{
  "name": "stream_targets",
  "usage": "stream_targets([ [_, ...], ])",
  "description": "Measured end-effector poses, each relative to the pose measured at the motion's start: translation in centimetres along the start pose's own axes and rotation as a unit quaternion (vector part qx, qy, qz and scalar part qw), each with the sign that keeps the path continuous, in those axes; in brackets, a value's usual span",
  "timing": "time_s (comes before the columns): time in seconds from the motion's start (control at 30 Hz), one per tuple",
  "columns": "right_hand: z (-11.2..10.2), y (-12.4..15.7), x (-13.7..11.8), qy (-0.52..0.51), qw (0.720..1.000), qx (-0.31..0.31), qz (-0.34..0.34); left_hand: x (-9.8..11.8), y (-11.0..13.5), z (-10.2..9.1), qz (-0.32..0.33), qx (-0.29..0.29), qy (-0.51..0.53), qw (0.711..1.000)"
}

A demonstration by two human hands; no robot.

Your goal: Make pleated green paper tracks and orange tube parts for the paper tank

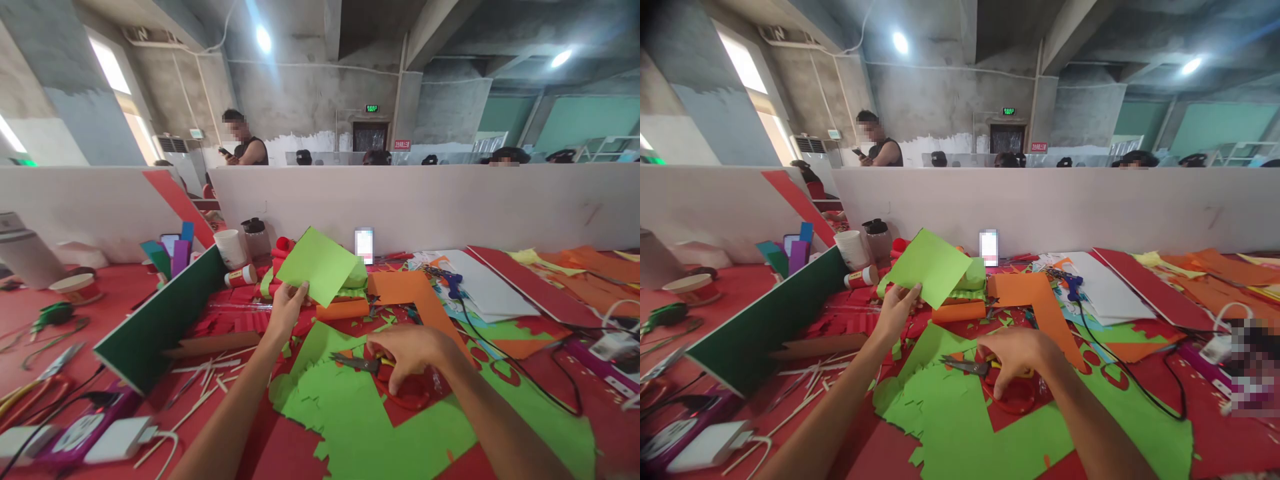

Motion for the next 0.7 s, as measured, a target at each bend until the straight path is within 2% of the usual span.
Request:
stream_targets([
  [0.17,0.7,-0.1,-1.6,0.074,0.995,0.01,0.065,-0.2,0.0,0.2,0.003,-0.038,0.01,0.999],
  [0.27,0.7,0.1,-1.8,0.092,0.995,0.015,0.042,-0.4,-0.1,0.3,0.011,-0.071,0.018,0.997],
  [0.37,0.2,0.8,-1.4,0.076,0.997,0.017,-0.008,-0.7,-0.3,0.3,0.014,-0.077,0.026,0.997],
  [0.5,-1.1,2.1,-0.5,-0.05,0.996,0.021,-0.068,-1.0,-0.3,0.0,0.012,-0.066,0.051,0.996],
  [0.57,-1.7,2.6,-0.2,-0.145,0.983,0.038,-0.102,-1.3,-0.2,0.1,0.01,-0.07,0.051,0.996],
  [0.63,-1.9,2.7,0.2,-0.246,0.955,0.049,-0.159,-1.5,0.0,0.5,0.012,-0.09,0.032,0.995],
  [0.7,-1.9,2.4,0.4,-0.333,0.915,0.059,-0.222,-1.8,0.2,1.1,0.022,-0.126,0.003,0.992],
])
Point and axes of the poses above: each hand's wrist, its own y-axis away from the middle knuckle, its own z-axis out of the palm, x = y × z, the point moved 1 cm from there along -y, towards the middle knuckle, and after that the axes turned 7 degrees about -x, right-handed, at the moved point
